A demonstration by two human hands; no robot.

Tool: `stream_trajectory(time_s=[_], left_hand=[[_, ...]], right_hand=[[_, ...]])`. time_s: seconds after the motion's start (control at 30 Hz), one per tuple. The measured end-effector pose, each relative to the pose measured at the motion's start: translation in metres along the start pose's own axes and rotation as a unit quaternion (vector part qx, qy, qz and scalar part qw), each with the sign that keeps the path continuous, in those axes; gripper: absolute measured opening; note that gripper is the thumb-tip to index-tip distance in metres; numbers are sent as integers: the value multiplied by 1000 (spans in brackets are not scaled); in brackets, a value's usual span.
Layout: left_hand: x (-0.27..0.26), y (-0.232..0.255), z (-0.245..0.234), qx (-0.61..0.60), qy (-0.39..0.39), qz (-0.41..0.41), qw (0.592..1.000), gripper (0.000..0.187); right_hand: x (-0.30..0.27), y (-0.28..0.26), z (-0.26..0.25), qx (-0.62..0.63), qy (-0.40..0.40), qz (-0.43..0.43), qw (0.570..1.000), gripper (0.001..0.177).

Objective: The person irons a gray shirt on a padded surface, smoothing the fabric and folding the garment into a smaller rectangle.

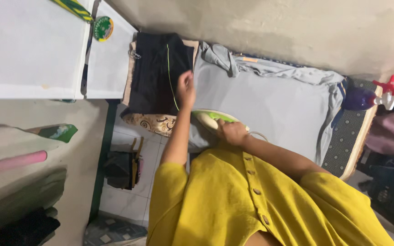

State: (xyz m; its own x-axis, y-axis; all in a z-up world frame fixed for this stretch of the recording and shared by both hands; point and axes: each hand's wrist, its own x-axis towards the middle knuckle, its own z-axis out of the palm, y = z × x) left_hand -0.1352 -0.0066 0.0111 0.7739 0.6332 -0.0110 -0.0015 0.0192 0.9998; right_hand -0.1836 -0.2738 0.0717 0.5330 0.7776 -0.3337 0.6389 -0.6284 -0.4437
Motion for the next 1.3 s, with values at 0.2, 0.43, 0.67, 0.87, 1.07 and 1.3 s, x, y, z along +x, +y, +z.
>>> stream_trajectory(time_s=[0.2, 0.43, 0.67, 0.87, 1.07, 1.3], left_hand=[[-170, 23, -47, 261, 80, 3, 962, 16], [-208, -4, -73, 610, -150, 21, 778, 72], [-206, 16, -92, 562, -133, 16, 816, 72], [-190, 1, -110, 453, -40, -44, 889, 47], [-166, -25, -124, 407, -81, -188, 890, 32], [-169, -31, -132, 288, 38, -178, 940, 29]], right_hand=[[50, -8, 0, -3, 106, 84, 991, 47], [20, -6, -31, -22, 121, 25, 992, 46], [-134, 78, -26, -48, -61, 93, 993, 48], [-201, 137, -50, -110, -31, 155, 981, 41], [-119, 60, -22, -26, -19, 70, 997, 46], [-129, 54, -17, -32, -27, 64, 997, 41]])
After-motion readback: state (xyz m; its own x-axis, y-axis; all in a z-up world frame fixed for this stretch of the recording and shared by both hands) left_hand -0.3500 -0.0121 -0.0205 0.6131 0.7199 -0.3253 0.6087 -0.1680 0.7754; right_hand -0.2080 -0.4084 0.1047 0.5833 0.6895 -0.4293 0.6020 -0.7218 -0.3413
